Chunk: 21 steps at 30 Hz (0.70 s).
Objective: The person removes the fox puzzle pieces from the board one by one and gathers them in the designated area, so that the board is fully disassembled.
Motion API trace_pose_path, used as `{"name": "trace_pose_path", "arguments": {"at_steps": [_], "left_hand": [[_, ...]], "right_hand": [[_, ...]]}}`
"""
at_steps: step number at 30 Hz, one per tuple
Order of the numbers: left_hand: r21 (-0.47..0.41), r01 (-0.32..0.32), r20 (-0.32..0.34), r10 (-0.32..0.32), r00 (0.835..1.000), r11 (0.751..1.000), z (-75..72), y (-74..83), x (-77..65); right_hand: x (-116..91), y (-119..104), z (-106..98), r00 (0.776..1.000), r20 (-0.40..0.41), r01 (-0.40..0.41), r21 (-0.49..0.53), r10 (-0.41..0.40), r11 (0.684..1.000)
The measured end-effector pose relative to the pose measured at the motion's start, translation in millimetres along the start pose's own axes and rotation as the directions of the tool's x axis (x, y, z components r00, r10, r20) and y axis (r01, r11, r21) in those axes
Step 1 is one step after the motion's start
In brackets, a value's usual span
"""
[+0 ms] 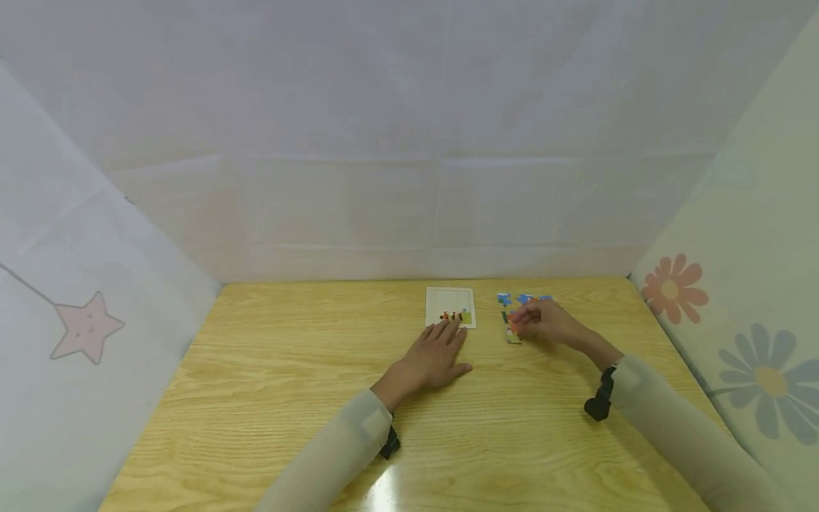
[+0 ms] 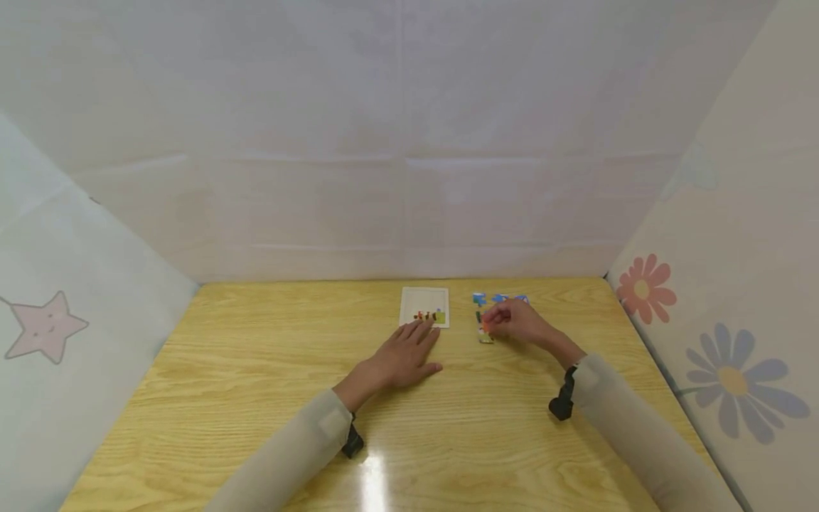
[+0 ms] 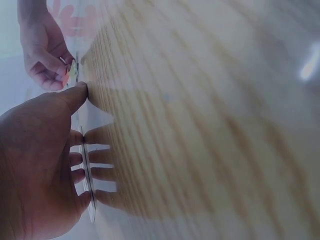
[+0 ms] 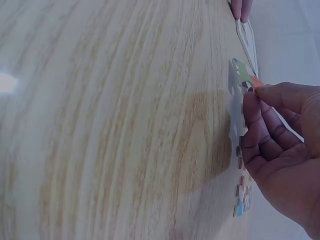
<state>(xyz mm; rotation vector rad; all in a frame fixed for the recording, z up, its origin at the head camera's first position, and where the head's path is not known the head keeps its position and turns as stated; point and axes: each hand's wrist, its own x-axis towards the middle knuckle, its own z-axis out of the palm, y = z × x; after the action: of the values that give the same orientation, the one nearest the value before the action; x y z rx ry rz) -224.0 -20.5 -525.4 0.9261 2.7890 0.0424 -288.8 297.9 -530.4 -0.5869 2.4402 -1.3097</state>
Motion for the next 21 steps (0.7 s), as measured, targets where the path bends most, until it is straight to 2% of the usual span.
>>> {"name": "trace_pose_path", "arguments": {"at_steps": [5,12,21], "left_hand": [[-0.004,0.000,-0.005,0.000,1.000,1.000,0.1,-0.3,0.1],[-0.015,-0.002,-0.007,0.002,1.000,1.000,3.5,-1.6,1.0],[-0.016,-0.010,-0.026,0.010,1.000,1.000,3.1,-2.7,0.1]], "right_hand": [[-1.5,-2.7,1.2,1.000,-0.004,0.019,-0.034,-0.020,0.999],[0.5,3.0,4.7,0.993,0.017,0.122,-0.112,-0.120,0.986],[1.5,0.9,8.8,0.990,0.009,0.143,-0.149,-0.144,0.978]]}}
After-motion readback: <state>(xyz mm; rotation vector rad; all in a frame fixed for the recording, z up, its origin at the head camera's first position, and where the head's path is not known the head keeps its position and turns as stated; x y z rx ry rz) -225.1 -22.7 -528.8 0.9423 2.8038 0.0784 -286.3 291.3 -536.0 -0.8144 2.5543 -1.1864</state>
